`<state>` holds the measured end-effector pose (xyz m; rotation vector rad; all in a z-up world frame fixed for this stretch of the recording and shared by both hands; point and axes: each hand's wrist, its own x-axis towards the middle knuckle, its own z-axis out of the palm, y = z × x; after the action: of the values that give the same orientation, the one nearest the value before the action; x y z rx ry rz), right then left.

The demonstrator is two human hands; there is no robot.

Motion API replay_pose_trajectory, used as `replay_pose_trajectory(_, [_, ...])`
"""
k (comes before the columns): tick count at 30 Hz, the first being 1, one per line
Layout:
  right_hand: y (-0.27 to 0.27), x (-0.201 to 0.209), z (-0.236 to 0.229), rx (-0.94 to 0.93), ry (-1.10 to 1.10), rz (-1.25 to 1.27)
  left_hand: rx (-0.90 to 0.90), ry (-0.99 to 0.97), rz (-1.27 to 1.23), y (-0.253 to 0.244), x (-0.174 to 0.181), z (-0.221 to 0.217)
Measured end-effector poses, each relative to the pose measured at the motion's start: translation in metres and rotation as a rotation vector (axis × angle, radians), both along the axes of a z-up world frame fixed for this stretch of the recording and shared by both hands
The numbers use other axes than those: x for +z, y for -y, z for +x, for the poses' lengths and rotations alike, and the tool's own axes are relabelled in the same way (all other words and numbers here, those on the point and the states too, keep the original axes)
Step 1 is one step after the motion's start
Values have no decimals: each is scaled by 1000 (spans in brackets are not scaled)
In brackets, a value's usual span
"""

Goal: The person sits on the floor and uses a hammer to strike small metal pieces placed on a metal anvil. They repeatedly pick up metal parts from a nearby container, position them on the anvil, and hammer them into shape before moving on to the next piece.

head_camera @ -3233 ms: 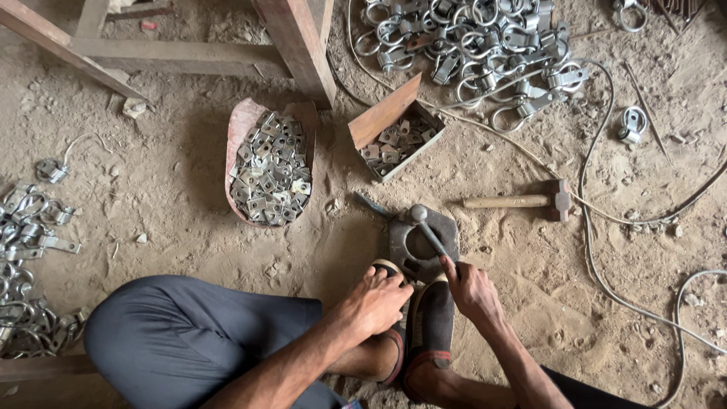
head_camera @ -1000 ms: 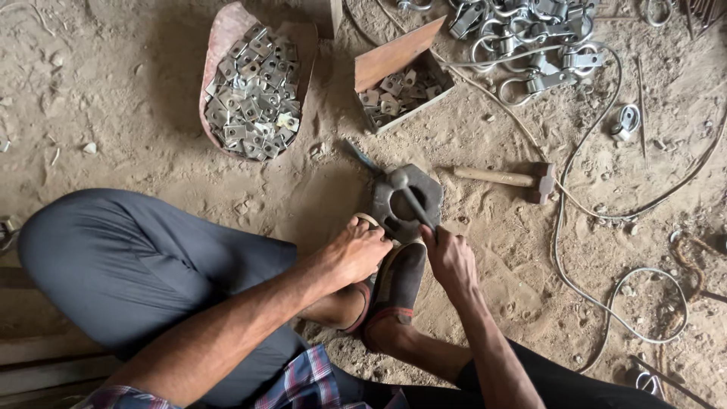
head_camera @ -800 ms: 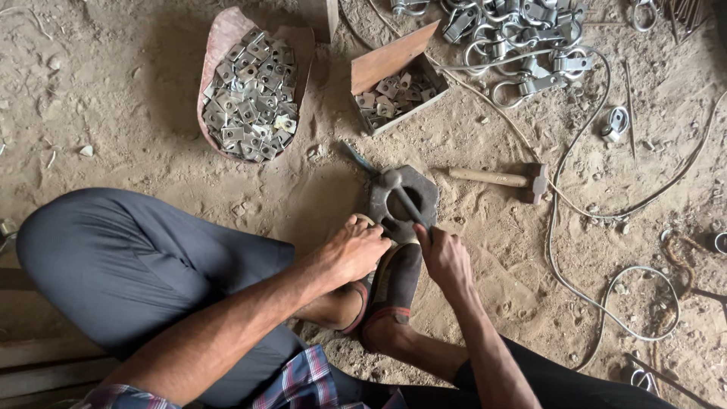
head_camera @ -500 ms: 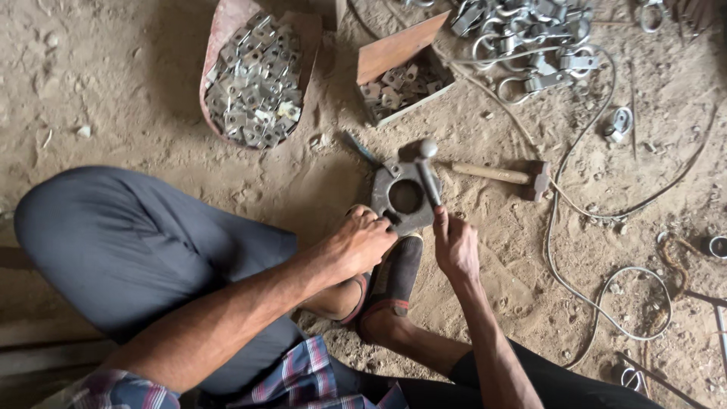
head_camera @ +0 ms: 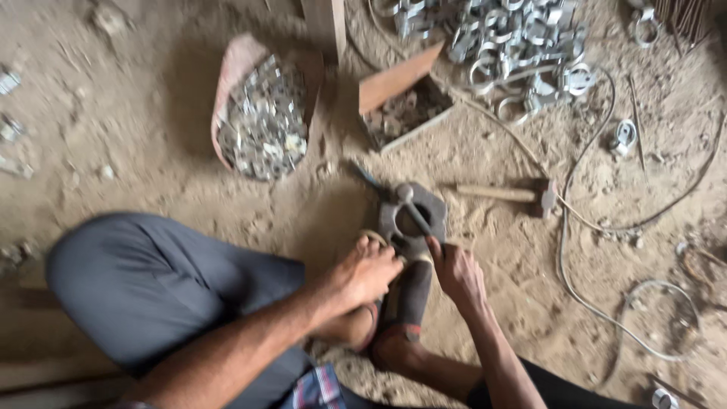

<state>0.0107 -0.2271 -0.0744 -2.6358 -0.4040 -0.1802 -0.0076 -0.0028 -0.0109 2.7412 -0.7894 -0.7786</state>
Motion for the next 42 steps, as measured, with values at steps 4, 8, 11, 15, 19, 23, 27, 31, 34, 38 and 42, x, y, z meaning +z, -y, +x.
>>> replay_pose_trajectory(4, [3,-5,3,-32,-217,49,4,7,-41,-2,-6,-6])
replay_pose_trajectory(8, [8,-22,6,35,-216,-14,-19,42,-15,-4,-14,-2])
replay_pose_trajectory(11, [12,-32,4,130,-73,-3,-17,-75,16,-3,-4,-1])
replay_pose_trajectory(15, [13,-43,0,98,-3,47,-28,-92,32,0,8,1])
replay_pose_trajectory(19, [20,-62,-1,165,31,-41,-44,-120,64,1,12,1])
replay_pose_trajectory(23, [29,-73,-2,343,287,-201,-49,-123,59,2,10,2])
replay_pose_trajectory(27, [30,-68,1,409,249,-320,-53,-124,56,1,8,3])
replay_pose_trajectory(31, [26,-54,2,254,46,-266,-46,-123,43,1,8,2])
replay_pose_trajectory(34, [21,-51,6,-46,-582,8,-48,-105,38,0,9,2])
replay_pose_trajectory(38, [26,-64,4,-71,-626,11,-37,-90,22,-1,9,3])
replay_pose_trajectory(42, [32,-83,1,-57,-557,-46,-42,-74,19,-1,9,2])
